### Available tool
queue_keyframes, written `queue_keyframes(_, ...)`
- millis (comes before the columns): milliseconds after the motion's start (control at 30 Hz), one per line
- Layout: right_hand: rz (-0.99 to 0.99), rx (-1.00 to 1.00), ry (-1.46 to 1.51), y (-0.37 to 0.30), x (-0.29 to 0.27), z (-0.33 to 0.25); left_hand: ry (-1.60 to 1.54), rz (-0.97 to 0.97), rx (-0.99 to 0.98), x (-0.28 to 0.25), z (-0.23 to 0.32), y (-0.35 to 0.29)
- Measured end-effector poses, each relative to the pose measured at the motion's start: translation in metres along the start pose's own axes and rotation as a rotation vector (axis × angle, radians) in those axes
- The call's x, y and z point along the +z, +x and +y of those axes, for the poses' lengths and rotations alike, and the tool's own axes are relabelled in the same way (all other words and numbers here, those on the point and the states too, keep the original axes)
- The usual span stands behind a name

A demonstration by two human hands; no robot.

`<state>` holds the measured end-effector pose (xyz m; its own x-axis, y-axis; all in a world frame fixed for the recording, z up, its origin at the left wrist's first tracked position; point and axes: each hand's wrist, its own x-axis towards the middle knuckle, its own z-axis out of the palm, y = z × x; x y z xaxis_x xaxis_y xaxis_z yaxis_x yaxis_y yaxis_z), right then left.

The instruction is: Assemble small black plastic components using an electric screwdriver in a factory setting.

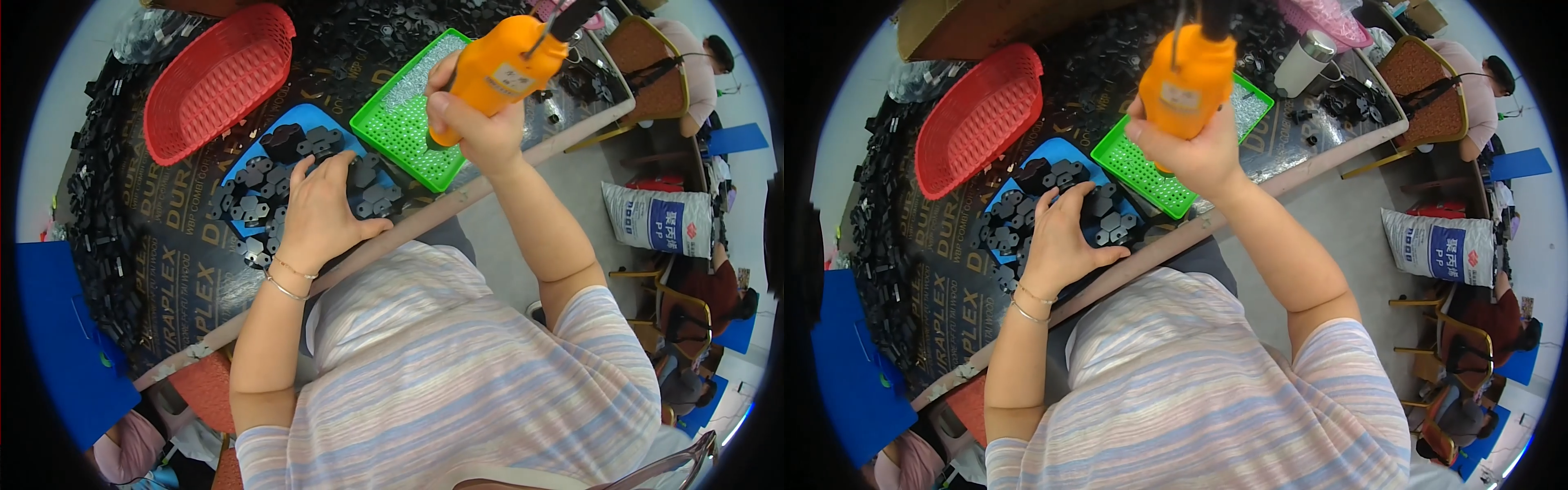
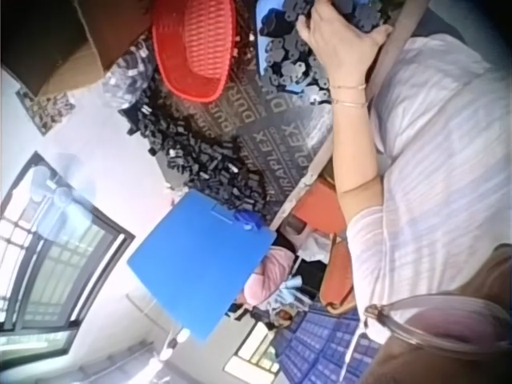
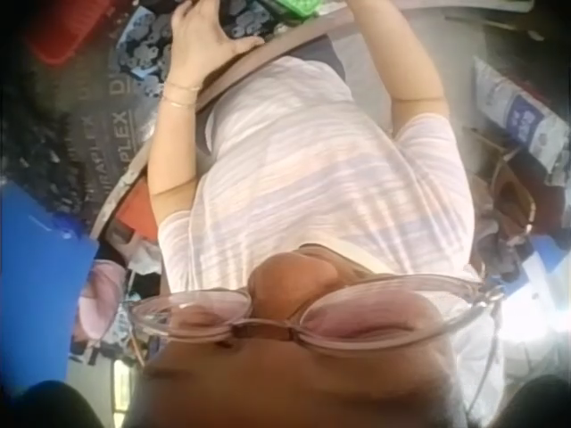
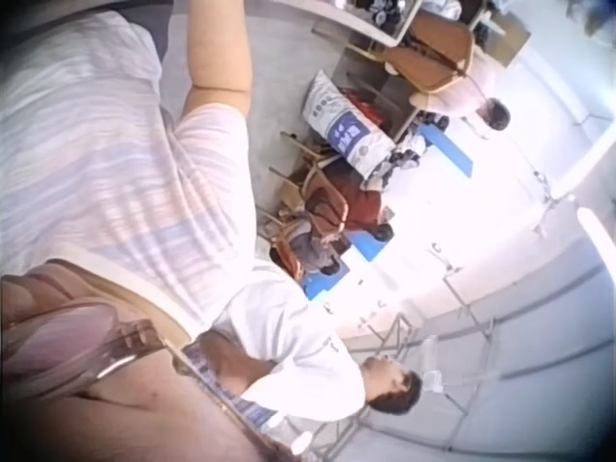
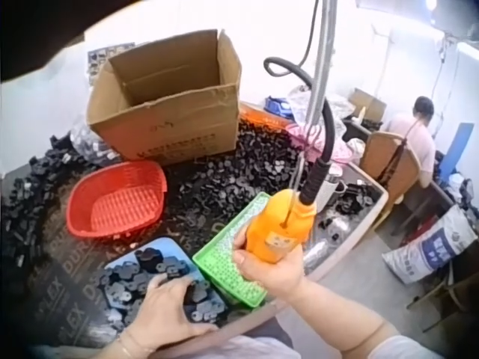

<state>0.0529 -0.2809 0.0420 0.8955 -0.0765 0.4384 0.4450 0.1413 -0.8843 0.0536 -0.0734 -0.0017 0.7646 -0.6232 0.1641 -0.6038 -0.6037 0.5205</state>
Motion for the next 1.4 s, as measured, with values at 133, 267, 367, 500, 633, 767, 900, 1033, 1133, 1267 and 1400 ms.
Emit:
queue_keyframes(133, -0.028, -0.077, 0.051, 0.008, 0.004, -0.024, -0.063, -0.098, -0.047, -0.005, -0.002, 0.005)
queue_keyframes(267, -0.112, -0.090, 0.182, 0.012, 0.042, -0.029, -0.130, -0.102, -0.118, -0.005, -0.007, 0.005)
queue_keyframes(367, -0.148, -0.126, 0.173, 0.015, 0.052, -0.020, -0.066, -0.172, 0.005, -0.013, -0.006, 0.007)
queue_keyframes(500, -0.081, -0.048, 0.222, 0.012, 0.054, -0.022, -0.285, -0.193, 0.023, -0.022, -0.009, 0.011)
queue_keyframes(633, -0.139, -0.067, 0.193, 0.013, 0.057, -0.023, -0.270, -0.193, 0.074, -0.030, -0.014, 0.018)
queue_keyframes(767, -0.181, -0.164, 0.141, 0.015, 0.054, -0.025, 0.046, -0.136, 0.333, -0.022, -0.017, 0.036)
queue_keyframes(900, -0.133, -0.073, 0.231, 0.012, 0.046, -0.027, 0.193, -0.131, 0.428, -0.015, -0.021, 0.043)
queue_keyframes(1033, -0.126, -0.073, 0.191, 0.010, 0.045, -0.024, 0.227, -0.126, 0.431, -0.028, -0.018, 0.040)
queue_keyframes(1133, -0.182, -0.149, 0.105, 0.011, 0.048, -0.027, 0.197, -0.137, 0.370, -0.033, -0.016, 0.036)
queue_keyframes(1267, -0.182, -0.168, 0.104, 0.011, 0.057, -0.021, 0.163, -0.110, 0.271, -0.028, -0.015, 0.034)
queue_keyframes(1400, -0.175, -0.143, 0.103, 0.011, 0.058, -0.021, 0.171, -0.031, 0.259, -0.021, -0.019, 0.033)
